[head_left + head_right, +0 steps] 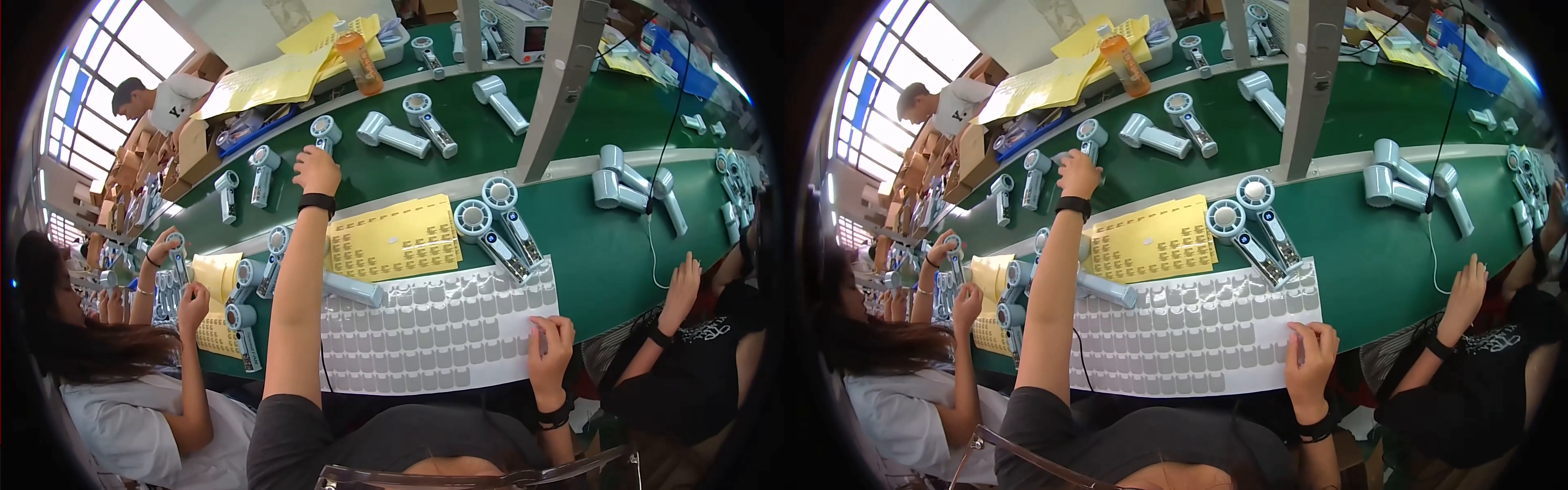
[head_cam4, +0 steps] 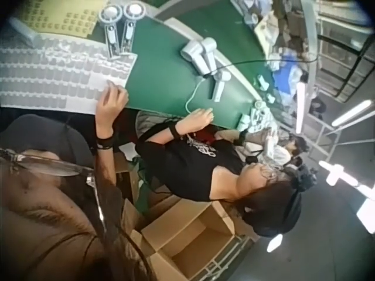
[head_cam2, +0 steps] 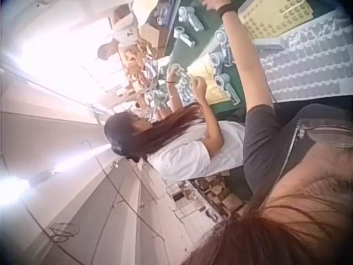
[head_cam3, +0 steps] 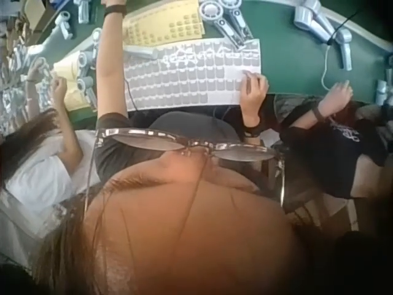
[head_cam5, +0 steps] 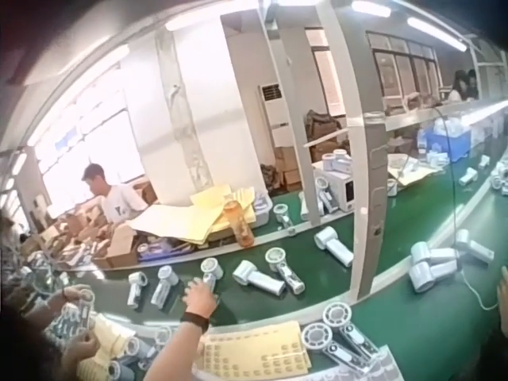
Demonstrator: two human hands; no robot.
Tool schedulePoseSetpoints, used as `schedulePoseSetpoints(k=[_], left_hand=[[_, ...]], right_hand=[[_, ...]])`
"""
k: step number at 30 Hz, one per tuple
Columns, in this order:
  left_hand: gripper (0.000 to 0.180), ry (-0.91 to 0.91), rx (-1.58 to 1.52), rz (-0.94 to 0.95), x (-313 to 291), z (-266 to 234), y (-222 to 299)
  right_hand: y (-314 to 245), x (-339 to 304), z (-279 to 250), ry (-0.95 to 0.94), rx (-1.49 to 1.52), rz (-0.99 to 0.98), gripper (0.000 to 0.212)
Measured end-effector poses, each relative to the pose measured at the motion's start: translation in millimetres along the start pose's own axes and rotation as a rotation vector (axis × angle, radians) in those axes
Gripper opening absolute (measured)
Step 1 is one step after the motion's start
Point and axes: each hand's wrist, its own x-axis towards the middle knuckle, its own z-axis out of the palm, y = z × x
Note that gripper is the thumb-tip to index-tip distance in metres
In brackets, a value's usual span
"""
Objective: The person peels stickers from a sheet and applies them to the bottom of handheld fans. The person picks up a fan, applies a sticker, and places the fan onto a white mat, repeating the process.
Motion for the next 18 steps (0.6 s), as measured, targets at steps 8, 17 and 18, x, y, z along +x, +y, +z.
schedulePoseSetpoints(k=[8, 17, 18], left_hand=[[0.021, -0.115, -0.18, 0.26, 30, 28, -28], [0.038, 0.434, -0.4, 0.466, -21, -78, 13], [0.038, 0.41, -0.488, 0.442, -37, -99, 17]], right_hand=[[-5, 7, 4, 0.011, 0.0, -0.022, 0.016], [-7, -5, -2, -0.003, 0.014, -0.109, 0.022], [-8, -6, -3, -0.003, 0.013, -0.106, 0.022]])
